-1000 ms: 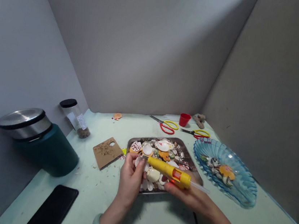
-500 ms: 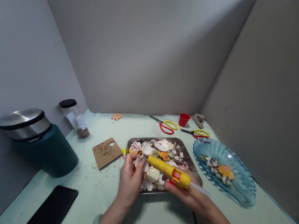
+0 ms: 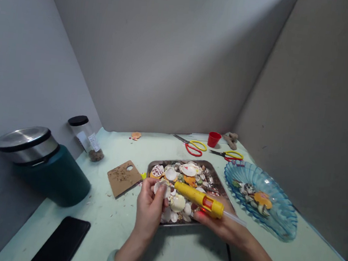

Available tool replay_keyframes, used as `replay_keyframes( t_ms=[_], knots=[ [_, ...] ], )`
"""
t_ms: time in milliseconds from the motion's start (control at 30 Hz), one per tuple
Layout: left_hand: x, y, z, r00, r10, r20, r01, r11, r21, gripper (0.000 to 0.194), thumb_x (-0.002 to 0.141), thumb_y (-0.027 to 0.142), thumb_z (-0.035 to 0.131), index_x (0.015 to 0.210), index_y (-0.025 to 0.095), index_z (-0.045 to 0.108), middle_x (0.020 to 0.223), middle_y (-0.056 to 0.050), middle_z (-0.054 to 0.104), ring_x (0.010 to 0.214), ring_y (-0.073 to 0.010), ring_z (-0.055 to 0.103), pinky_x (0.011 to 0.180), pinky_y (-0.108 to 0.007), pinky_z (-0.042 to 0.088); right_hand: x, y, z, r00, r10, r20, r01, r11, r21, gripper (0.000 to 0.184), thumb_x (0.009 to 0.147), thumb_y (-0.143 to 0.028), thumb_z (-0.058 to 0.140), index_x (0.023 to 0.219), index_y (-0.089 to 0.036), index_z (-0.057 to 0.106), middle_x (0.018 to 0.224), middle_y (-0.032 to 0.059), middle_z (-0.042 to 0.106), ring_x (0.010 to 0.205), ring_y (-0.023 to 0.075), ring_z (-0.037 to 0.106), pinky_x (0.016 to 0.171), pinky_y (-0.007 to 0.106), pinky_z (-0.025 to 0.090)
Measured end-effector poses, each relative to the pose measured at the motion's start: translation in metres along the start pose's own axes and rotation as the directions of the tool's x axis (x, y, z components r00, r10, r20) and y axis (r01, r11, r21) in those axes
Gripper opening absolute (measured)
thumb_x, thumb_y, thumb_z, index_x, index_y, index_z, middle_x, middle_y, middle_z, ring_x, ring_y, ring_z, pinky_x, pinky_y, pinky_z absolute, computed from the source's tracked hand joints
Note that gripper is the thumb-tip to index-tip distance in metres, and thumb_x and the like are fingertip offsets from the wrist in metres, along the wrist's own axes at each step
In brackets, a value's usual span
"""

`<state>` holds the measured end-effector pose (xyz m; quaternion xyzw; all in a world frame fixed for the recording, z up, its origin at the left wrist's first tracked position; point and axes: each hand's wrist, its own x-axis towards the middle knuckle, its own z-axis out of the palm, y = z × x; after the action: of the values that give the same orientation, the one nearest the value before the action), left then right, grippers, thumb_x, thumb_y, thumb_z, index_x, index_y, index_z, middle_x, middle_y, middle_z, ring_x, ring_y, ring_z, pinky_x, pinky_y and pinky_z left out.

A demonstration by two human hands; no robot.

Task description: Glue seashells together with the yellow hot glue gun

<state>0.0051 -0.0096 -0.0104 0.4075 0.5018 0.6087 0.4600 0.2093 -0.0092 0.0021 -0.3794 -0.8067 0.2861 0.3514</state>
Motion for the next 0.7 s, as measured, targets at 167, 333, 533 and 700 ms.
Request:
replay_keyframes(
  t_ms=[167,333,533,700],
  knots=[
    [-0.0018,0.0017,0.0003,1.0,-0.002,-0.021,0.002,1.0,0.01,0.035,0.081,0.048,0.066,0.093,0.022,0.046,0.048,0.01,0.052,0.039,-0.0089,0.044,0.039,-0.016,0.035,-0.0009,0.0007,-0.0006,0.999,0.002,0.036,-0.002,1.0,0.019,0.033,0.09,-0.052,0.058,0.083,-0.022,0.068,0.069,0.0029,0.063,0.062,0.0187,0.057,0.057,0.028,0.047],
    [-0.001,0.0008,0.0005,1.0,-0.001,-0.025,0.001,1.0,0.002,0.035,0.081,0.048,0.066,0.093,0.022,0.046,0.049,0.009,0.053,0.04,-0.0092,0.045,0.039,-0.017,0.035,-0.0002,-0.0009,-0.0006,0.998,0.006,0.055,-0.006,1.0,-0.004,0.037,0.091,-0.051,0.057,0.073,-0.02,0.062,0.068,0.0023,0.059,0.058,0.0161,0.052,0.055,0.027,0.042],
    [-0.0005,-0.0002,0.0003,0.999,0.008,-0.032,-0.008,1.0,0.003,0.035,0.081,0.048,0.066,0.093,0.022,0.047,0.051,0.009,0.053,0.041,-0.0093,0.047,0.04,-0.017,0.036,0.0002,-0.0014,-0.002,0.998,0.016,0.067,-0.018,1.0,0.018,0.037,0.091,-0.054,0.057,0.081,-0.02,0.066,0.07,0.0028,0.062,0.062,0.0174,0.054,0.059,0.028,0.045],
    [-0.0016,-0.0022,-0.0014,0.999,0.014,-0.031,-0.014,1.0,0.007,0.033,0.083,0.048,0.065,0.095,0.022,0.047,0.053,0.009,0.053,0.042,-0.0095,0.047,0.041,-0.018,0.038,-0.0001,-0.0015,-0.0031,0.997,0.028,0.071,-0.029,1.0,0.009,0.037,0.09,-0.056,0.057,0.082,-0.022,0.068,0.07,0.003,0.063,0.062,0.0186,0.056,0.058,0.028,0.047]
  ],
)
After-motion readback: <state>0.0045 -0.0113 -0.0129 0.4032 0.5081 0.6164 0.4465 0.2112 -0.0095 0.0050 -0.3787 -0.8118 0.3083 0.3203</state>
